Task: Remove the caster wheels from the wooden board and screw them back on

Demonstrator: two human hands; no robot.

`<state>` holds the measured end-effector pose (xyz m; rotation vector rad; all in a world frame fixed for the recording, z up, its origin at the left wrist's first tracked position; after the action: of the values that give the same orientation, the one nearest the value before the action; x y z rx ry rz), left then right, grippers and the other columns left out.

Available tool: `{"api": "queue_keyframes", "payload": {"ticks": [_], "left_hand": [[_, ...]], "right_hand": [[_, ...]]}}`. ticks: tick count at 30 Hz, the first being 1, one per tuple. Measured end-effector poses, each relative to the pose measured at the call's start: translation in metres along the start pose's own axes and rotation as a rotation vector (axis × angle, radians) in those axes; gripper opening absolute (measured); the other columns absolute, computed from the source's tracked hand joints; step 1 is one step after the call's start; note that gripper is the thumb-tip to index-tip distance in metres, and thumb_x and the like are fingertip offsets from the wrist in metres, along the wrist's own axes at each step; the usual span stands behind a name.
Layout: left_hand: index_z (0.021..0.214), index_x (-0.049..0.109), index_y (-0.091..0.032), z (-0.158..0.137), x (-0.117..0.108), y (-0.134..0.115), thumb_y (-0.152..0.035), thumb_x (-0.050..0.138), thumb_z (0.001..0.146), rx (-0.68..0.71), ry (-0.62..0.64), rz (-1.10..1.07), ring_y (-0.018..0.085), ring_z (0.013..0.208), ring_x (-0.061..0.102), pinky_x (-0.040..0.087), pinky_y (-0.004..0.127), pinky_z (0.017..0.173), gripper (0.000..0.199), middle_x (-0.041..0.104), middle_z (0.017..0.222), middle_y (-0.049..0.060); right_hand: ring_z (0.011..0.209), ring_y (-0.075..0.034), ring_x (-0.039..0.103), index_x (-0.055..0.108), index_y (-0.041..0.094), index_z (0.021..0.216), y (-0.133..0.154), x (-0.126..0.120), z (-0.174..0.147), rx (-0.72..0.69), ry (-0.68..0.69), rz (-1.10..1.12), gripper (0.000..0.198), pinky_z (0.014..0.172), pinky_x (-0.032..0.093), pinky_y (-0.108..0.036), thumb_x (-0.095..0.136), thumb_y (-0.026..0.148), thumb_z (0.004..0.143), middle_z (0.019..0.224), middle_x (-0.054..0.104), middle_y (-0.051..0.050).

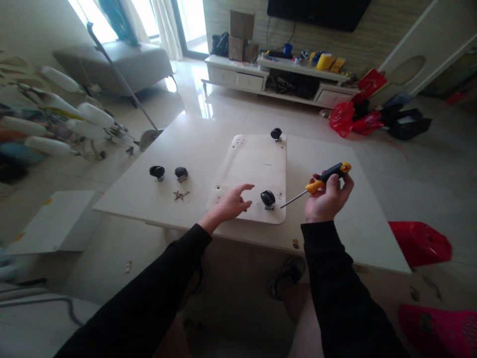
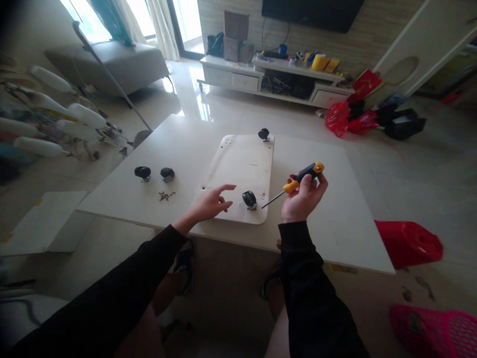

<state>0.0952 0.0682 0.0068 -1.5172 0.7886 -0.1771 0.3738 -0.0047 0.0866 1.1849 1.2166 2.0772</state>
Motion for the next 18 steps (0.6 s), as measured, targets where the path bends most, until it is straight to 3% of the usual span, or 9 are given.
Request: {"api": "queue_keyframes", "payload": {"ticks": [3, 6, 8, 10, 13, 15, 18], "left_hand": [[0.162, 0.045, -0.016, 0.006, 0.018, -0.006, -0.018, 0.068, 0.091, -0.005, 0.04, -0.037, 0.011, 0.073, 0.068, 0.054, 0.025, 0.064, 0.074, 0.069, 0.142, 0.019], [0.161, 0.046, -0.019, 0.01, 0.03, -0.011, -0.016, 0.069, 0.089, 0.046, 0.091, -0.115, 0.008, 0.073, 0.067, 0.056, 0.026, 0.066, 0.076, 0.05, 0.165, 0.023], [0.16, 0.046, -0.021, 0.011, 0.037, -0.013, -0.014, 0.069, 0.086, 0.085, 0.126, -0.151, 0.006, 0.07, 0.066, 0.056, 0.026, 0.066, 0.077, 0.043, 0.17, 0.022], [0.159, 0.045, -0.02, 0.011, 0.042, -0.012, -0.012, 0.068, 0.085, 0.092, 0.145, -0.159, 0.006, 0.066, 0.064, 0.053, 0.025, 0.063, 0.078, 0.051, 0.163, 0.022], [0.159, 0.044, -0.018, 0.012, 0.045, -0.008, -0.014, 0.069, 0.085, 0.063, 0.132, -0.135, 0.007, 0.062, 0.06, 0.048, 0.024, 0.057, 0.078, 0.071, 0.131, 0.014], [0.153, 0.049, -0.018, 0.013, 0.042, -0.007, -0.013, 0.07, 0.083, 0.052, 0.067, -0.103, 0.008, 0.062, 0.059, 0.047, 0.023, 0.058, 0.073, 0.072, 0.118, 0.009], [0.13, 0.062, -0.017, 0.008, 0.037, -0.007, -0.01, 0.071, 0.08, 0.03, -0.045, -0.027, 0.012, 0.074, 0.063, 0.053, 0.027, 0.068, 0.051, 0.07, 0.122, 0.011]], "right_hand": [[0.07, -0.011, 0.074, 0.053, 0.03, 0.116, 0.004, -0.001, -0.001, -0.02, -0.001, 0.006, 0.035, 0.066, 0.063, -0.029, 0.07, 0.038, 0.087, 0.096, 0.065, 0.006], [0.071, -0.011, 0.074, 0.053, 0.03, 0.117, 0.007, 0.0, -0.003, -0.032, 0.013, -0.004, 0.034, 0.067, 0.063, -0.029, 0.07, 0.037, 0.088, 0.098, 0.063, 0.006], [0.072, -0.011, 0.074, 0.052, 0.031, 0.118, 0.009, 0.001, -0.004, -0.041, 0.023, -0.018, 0.034, 0.068, 0.063, -0.03, 0.069, 0.037, 0.089, 0.101, 0.063, 0.005], [0.073, -0.011, 0.073, 0.051, 0.031, 0.118, 0.012, 0.003, -0.005, -0.059, 0.024, -0.032, 0.033, 0.07, 0.064, -0.031, 0.068, 0.038, 0.09, 0.103, 0.062, 0.004], [0.076, -0.011, 0.072, 0.049, 0.033, 0.118, 0.02, 0.006, -0.004, -0.136, 0.0, -0.039, 0.033, 0.074, 0.065, -0.035, 0.067, 0.039, 0.091, 0.107, 0.059, 0.004], [0.08, -0.011, 0.074, 0.047, 0.034, 0.118, 0.028, 0.009, -0.004, -0.209, -0.01, -0.035, 0.034, 0.079, 0.066, -0.039, 0.066, 0.04, 0.091, 0.114, 0.057, 0.003], [0.089, -0.014, 0.076, 0.046, 0.035, 0.121, 0.036, 0.022, -0.007, -0.285, 0.035, -0.025, 0.036, 0.088, 0.066, -0.044, 0.066, 0.042, 0.092, 0.123, 0.054, 0.001]]}}
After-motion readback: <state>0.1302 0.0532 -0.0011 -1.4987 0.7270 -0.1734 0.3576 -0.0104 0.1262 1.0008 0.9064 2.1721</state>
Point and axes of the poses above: each hand's wrist, its own z-axis towards the middle knuckle, its own x-axis out of the palm, y = z × x, the point moved 10 cm from there along z, towards the middle knuckle
